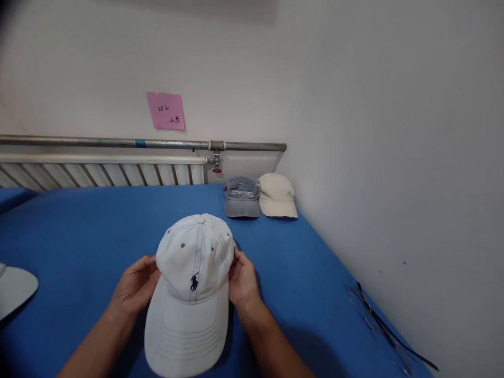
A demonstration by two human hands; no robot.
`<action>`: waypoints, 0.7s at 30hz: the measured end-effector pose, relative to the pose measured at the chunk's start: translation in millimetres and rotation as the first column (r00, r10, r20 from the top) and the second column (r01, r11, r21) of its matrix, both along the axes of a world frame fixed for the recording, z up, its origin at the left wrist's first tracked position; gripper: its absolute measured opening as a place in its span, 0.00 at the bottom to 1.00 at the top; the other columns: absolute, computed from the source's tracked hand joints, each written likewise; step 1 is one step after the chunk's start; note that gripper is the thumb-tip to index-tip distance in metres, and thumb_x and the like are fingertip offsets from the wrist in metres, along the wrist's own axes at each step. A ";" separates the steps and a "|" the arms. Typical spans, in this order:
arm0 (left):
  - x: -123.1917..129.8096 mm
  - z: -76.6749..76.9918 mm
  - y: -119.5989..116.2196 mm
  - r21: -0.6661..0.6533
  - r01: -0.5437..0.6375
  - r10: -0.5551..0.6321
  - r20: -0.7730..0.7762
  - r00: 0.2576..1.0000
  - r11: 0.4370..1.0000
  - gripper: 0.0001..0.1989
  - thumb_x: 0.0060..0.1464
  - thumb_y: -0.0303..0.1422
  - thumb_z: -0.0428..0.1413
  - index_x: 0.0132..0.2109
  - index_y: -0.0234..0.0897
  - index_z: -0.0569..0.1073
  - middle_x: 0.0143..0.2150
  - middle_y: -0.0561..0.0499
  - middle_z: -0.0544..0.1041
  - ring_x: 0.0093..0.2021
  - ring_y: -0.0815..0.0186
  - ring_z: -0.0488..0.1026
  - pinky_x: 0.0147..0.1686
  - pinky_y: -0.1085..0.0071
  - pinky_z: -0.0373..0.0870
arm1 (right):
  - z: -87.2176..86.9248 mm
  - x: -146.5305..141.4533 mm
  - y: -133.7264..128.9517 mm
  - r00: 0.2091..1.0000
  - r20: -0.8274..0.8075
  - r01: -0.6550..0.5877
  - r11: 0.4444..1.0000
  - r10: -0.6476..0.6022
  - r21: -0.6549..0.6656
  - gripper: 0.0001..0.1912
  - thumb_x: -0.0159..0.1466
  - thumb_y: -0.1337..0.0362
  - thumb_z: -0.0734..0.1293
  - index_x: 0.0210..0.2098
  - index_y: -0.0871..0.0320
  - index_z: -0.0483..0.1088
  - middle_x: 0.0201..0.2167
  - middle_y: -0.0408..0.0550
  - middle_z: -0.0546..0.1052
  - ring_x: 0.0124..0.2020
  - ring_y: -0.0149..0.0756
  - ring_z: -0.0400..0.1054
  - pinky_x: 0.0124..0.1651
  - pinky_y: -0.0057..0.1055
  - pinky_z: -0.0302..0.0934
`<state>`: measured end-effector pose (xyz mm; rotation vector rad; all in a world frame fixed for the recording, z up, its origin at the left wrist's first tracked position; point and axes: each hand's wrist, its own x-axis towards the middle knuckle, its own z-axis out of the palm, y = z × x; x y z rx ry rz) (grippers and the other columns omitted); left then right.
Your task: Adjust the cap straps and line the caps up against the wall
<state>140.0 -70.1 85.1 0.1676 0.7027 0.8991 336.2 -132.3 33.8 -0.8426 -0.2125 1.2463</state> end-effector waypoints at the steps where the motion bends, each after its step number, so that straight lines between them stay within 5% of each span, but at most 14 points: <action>1: -0.1 -1.0 0.3 0.011 -0.006 0.006 -0.015 1.000 1.000 0.13 0.51 0.17 0.47 0.28 0.29 0.75 0.25 0.43 0.79 0.32 0.58 0.81 0.45 0.59 0.78 | 0.3 0.0 0.4 1.000 -0.010 0.006 1.000 -0.006 -0.003 0.04 0.54 0.61 0.70 0.30 0.53 0.76 0.31 0.45 0.82 0.41 0.45 0.76 0.45 0.39 0.68; 12: -1.3 -25.0 20.6 0.055 0.065 -0.056 -0.147 0.988 0.996 0.13 0.54 0.17 0.50 0.27 0.30 0.76 0.26 0.45 0.79 0.25 0.65 0.77 0.35 0.70 0.78 | -1.4 15.3 21.0 0.997 -0.028 0.070 0.997 -0.071 -0.015 0.07 0.50 0.67 0.72 0.31 0.55 0.76 0.27 0.39 0.81 0.31 0.32 0.73 0.39 0.28 0.64; 18: 5.2 -31.1 32.1 0.054 0.051 -0.036 -0.249 0.968 0.997 0.16 0.56 0.17 0.50 0.49 0.28 0.75 0.31 0.45 0.81 0.30 0.62 0.80 0.36 0.70 0.78 | -1.9 21.9 35.9 0.998 -0.025 0.056 0.998 -0.057 -0.035 0.08 0.50 0.70 0.69 0.31 0.55 0.76 0.27 0.39 0.81 0.31 0.33 0.73 0.39 0.28 0.64; 21: 8.6 -27.4 36.3 0.058 0.049 -0.032 -0.273 0.962 0.997 0.17 0.58 0.17 0.48 0.52 0.26 0.74 0.31 0.45 0.81 0.30 0.63 0.80 0.36 0.72 0.78 | -0.3 26.5 44.5 0.999 -0.024 0.041 0.998 -0.042 -0.048 0.08 0.50 0.70 0.69 0.31 0.56 0.75 0.26 0.39 0.80 0.30 0.33 0.72 0.36 0.28 0.64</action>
